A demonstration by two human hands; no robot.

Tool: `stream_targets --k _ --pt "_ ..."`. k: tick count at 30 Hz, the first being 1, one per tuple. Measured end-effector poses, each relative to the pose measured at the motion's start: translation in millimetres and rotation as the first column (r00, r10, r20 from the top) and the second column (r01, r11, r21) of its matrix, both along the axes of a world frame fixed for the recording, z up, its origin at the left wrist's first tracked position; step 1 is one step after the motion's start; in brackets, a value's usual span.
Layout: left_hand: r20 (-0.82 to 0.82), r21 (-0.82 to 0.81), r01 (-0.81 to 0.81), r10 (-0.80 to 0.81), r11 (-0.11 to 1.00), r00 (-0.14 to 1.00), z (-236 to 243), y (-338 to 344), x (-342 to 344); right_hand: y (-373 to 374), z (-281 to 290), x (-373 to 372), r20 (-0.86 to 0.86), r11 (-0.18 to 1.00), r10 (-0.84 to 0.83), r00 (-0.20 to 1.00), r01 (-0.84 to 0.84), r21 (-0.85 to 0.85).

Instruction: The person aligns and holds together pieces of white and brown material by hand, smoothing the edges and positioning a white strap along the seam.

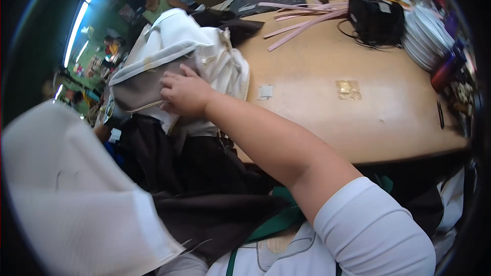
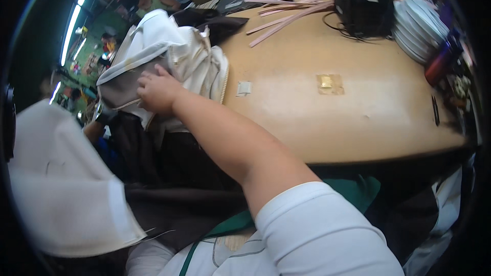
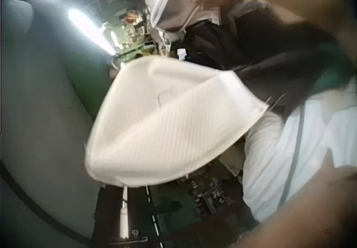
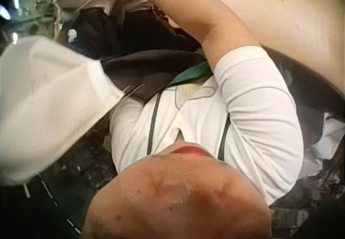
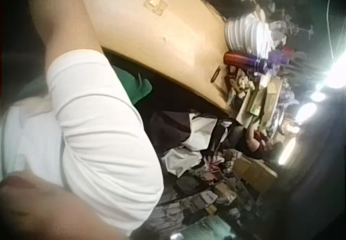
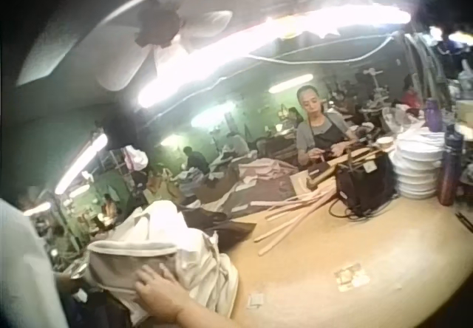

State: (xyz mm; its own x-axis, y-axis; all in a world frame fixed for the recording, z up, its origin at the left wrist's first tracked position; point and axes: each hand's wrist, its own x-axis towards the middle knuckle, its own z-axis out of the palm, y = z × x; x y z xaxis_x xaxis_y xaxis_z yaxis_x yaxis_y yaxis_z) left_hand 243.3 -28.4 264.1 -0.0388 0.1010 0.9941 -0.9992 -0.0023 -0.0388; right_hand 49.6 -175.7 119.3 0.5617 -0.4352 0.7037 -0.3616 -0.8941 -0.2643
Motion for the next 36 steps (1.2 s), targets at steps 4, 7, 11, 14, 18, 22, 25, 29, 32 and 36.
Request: stream_targets --k 4,7,11,14,18,22,25,29,32,36 --pt "0.276 0.029 0.334 -0.328 0.942 0.903 -6 -64 -134 27 -47 -95 0.343 0.981 -0.037 0.938 0.1 -0.167" --pt "0.293 0.255 0.39 -0.456 0.885 0.841 -52 -123 -277 68 -106 -222 0.349 0.909 -0.299 0.888 0.155 0.386" --pt "0.1 0.744 0.216 -0.426 0.632 0.899 -185 -170 -361 146 -132 -326 0.413 0.182 -0.803 0.43 -0.483 0.856" --pt "-0.139 0.864 0.345 -0.484 0.368 0.864 -260 -167 -386 185 -127 -357 0.409 0.188 -0.827 0.386 -0.496 0.848" --pt "0.107 0.764 0.216 -0.449 0.608 0.887 -242 -163 -379 213 -132 -373 0.332 0.182 -0.81 0.484 -0.331 0.926" --pt "0.207 0.857 -0.06 -0.237 0.512 0.949 -212 -182 -336 221 -147 -374 0.456 0.321 -0.74 0.495 -0.336 0.885" --pt "0.245 0.945 -0.17 -0.261 0.28 0.934 -213 -200 -310 221 -140 -358 0.309 0.387 -0.672 0.673 -0.037 0.921" --pt "0.127 0.808 0.146 -0.412 0.571 0.902 -209 -217 -305 221 -117 -355 0.171 0.518 -0.635 0.753 0.251 0.818" --pt "0.064 0.55 0.439 -0.56 0.71 0.826 -175 -203 -342 212 -119 -366 0.208 0.571 -0.689 0.695 0.344 0.745" --pt "0.056 0.83 0.089 -0.241 0.551 0.969 -186 -226 -332 193 -115 -343 0.119 0.5 -0.648 0.752 0.303 0.811"
